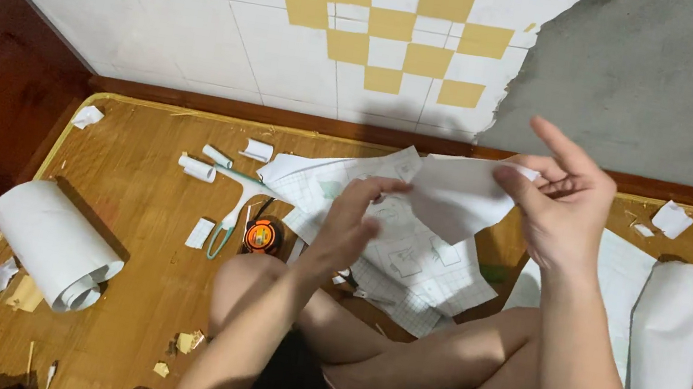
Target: Cutting small pieces of white adhesive vinyl and applying them to a wall with a checkered pattern.
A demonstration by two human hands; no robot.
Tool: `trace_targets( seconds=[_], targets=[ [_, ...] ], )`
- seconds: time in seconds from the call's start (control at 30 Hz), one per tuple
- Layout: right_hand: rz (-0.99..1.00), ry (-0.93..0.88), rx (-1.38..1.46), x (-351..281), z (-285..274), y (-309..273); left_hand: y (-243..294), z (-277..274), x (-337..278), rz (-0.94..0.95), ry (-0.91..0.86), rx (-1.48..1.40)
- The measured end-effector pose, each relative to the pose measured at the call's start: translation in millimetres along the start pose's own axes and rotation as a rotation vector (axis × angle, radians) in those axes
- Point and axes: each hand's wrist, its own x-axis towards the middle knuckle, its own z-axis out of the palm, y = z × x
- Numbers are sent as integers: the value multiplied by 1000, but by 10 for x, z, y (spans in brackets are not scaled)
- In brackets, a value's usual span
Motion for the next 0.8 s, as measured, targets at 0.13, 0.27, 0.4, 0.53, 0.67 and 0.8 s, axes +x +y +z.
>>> trace_targets(
  seconds=[0.13, 0.27, 0.4, 0.53, 0.67, 0.8],
  targets=[
    [31, 47, 106, -4, 33, 223, 97, 136, 27, 168, 236, 259],
    [78, 5, 212, -86, 157, 285, 21, 317, 105, 220, 224, 229],
    [-99, 36, -201, 112, -346, 290, -59, 366, 140, 383, 320, 224],
    [-278, 243, -335, 6, -356, 488, 89, 416, 102, 245, 260, 244],
    [-498, 411, -522, 83, -610, 624, 3, 408, 113, 249, 334, 190],
    [-110, 319, 120, -44, -1121, 1190, -90, 172, -73, 232, 400, 190]
  ],
)
